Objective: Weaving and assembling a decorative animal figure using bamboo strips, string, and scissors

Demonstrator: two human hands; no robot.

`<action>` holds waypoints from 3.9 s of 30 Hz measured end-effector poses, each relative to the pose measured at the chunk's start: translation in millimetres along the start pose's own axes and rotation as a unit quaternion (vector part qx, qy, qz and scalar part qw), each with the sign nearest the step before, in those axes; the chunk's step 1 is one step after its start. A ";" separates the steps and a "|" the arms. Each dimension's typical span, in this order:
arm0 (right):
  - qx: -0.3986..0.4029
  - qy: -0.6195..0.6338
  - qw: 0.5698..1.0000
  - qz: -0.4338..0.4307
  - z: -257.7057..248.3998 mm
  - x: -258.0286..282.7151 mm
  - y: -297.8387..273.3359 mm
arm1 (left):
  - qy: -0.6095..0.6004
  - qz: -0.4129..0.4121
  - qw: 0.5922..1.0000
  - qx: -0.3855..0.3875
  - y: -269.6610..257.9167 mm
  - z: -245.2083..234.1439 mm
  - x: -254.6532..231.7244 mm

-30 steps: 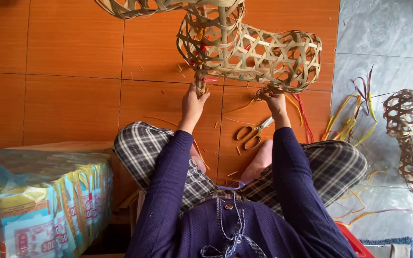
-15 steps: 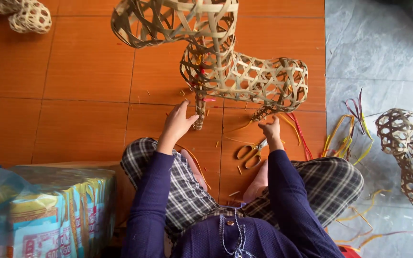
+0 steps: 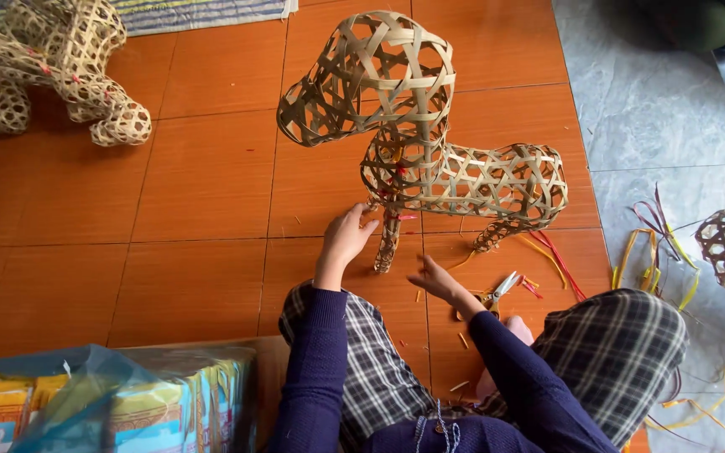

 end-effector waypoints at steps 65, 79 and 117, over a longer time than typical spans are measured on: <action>-0.128 -0.502 0.822 -0.236 -109.1 196.0 -7.2 | -0.086 0.089 0.991 -0.050 23.5 49.1 -87.6; -0.145 -0.599 0.788 -0.011 -98.8 165.3 -7.4 | -0.088 0.093 0.985 -0.118 38.5 115.2 -90.4; -0.019 -0.327 0.944 0.034 -40.3 163.7 -12.3 | -0.171 0.180 0.951 -0.182 19.3 -23.1 -156.0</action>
Point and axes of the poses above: each hand's wrist, its own y-axis towards the middle knuckle, its own z-axis out of the palm, x = y × z, the point moved 10 cm from there along y, towards the middle knuckle, and after that the axes turned 14 degrees about y, right-handed, at the moved point
